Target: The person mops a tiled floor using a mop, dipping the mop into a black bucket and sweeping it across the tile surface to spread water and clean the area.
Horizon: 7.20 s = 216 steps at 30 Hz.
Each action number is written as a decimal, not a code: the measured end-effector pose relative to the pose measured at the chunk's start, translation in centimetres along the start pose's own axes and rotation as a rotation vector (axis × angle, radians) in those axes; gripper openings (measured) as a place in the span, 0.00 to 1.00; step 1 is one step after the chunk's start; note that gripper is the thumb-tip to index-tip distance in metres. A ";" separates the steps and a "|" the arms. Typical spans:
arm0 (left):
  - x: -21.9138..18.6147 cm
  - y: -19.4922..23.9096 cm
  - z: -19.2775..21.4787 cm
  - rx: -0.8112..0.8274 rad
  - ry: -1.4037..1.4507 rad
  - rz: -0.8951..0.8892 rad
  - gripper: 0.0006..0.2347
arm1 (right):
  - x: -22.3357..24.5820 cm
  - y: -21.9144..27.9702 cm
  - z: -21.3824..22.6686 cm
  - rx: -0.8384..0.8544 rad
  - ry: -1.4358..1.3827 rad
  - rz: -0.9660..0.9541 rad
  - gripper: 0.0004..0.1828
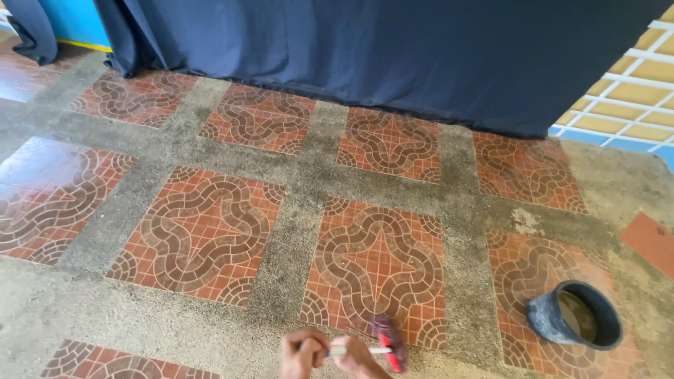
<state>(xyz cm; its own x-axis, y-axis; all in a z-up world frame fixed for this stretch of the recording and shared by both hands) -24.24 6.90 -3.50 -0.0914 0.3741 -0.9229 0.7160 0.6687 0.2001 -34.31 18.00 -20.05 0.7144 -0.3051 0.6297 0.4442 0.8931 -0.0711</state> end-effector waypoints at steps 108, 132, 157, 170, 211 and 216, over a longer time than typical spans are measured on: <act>-11.4 6.8 2.3 -0.031 0.016 -0.400 0.11 | 12.2 -1.4 1.7 0.058 -0.421 -0.057 0.21; -7.4 12.0 -5.9 -0.151 -0.248 -0.306 0.12 | 7.3 5.5 7.4 0.293 -0.270 -0.132 0.21; -5.7 11.5 -7.7 -0.002 -0.266 -0.226 0.10 | 6.7 6.3 10.1 0.190 -0.477 -0.344 0.12; 5.1 11.0 -17.3 0.071 0.032 -0.167 0.10 | -9.5 15.8 12.5 0.110 -0.195 -0.208 0.04; 13.0 16.1 -32.1 -0.011 -0.187 -0.138 0.11 | -18.0 29.6 23.4 0.055 -0.490 -0.622 0.08; 0.6 18.2 -34.7 -0.072 -0.223 -0.280 0.12 | -10.6 23.0 23.2 0.126 -0.692 -0.490 0.11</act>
<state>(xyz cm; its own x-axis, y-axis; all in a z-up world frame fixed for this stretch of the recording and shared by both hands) -35.26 41.57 11.03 -0.1181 0.0257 -0.9927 0.6334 0.7719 -0.0553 -44.23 49.44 -10.40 -0.0513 -0.4327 0.9001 0.5244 0.7554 0.3930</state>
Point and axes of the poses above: each hand's wrist, its own y-axis away from the middle knuckle, its own z-axis out of the back of the hand, x = y × z, the point moved 8 cm from there along -y, towards the middle knuckle, and after that the axes turned 9 degrees about -x, right-handed, at the moved point
